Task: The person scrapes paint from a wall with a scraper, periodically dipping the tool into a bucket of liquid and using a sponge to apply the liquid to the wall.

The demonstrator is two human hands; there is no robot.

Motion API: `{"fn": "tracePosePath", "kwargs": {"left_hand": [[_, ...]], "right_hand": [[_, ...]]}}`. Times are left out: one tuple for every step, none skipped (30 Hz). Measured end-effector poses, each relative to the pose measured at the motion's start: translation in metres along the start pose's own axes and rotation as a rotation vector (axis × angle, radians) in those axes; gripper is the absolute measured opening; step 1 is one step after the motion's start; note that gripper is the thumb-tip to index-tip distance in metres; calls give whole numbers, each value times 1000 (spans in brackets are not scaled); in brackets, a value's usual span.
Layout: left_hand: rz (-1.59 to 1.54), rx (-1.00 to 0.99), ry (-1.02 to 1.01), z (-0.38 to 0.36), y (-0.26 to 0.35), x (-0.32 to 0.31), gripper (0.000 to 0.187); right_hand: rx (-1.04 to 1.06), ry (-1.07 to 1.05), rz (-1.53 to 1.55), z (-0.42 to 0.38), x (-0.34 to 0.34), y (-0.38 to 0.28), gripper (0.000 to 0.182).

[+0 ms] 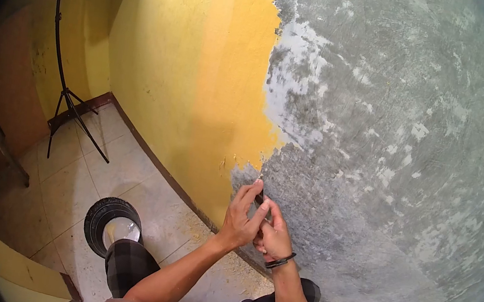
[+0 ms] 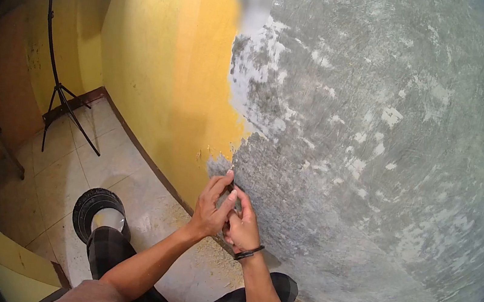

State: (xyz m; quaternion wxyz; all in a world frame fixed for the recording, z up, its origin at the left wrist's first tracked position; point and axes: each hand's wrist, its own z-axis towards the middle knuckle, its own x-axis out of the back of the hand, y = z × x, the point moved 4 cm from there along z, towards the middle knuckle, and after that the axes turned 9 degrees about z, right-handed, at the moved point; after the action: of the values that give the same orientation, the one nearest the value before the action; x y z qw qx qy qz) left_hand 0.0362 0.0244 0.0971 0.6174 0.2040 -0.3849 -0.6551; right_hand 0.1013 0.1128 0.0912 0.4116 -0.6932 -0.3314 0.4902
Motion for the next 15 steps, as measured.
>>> {"fn": "tracePosePath", "kwargs": {"left_hand": [[-12,-2,13,-1,1,-1,40],[-13,2,13,0,0,-3,40],[-20,11,25,1,-1,-4,38],[-29,21,36,2,-3,-4,37],[-29,27,35,3,-4,-4,37],[-6,-12,66,6,-4,-2,36],[19,-53,94,9,-3,0,35],[22,-52,88,13,-3,2,35],[1,-27,84,17,-4,5,34],[-20,-2,82,18,-6,8,34],[11,-33,84,18,-8,8,35],[12,-29,87,18,-8,8,35],[-54,12,75,17,-10,7,33],[-119,50,63,17,-12,6,32],[-116,48,63,17,-9,6,32]], "right_hand": [[30,-13,-22,0,1,0,49],[26,-11,-23,1,1,-1,49],[0,15,-9,1,0,-4,46],[-29,43,6,2,0,-5,44],[-34,46,5,4,0,-5,44],[-5,28,8,7,-3,-5,40],[25,9,14,10,-6,-6,37],[23,11,20,13,-7,-7,37],[14,-3,31,15,-10,-8,34],[5,-18,40,16,-12,-7,31],[8,3,36,16,-14,-6,30],[3,2,34,14,-16,-6,30],[6,37,13,10,-18,-6,30],[11,72,-7,7,-19,-6,30],[12,69,-5,4,-21,-7,30]]}}
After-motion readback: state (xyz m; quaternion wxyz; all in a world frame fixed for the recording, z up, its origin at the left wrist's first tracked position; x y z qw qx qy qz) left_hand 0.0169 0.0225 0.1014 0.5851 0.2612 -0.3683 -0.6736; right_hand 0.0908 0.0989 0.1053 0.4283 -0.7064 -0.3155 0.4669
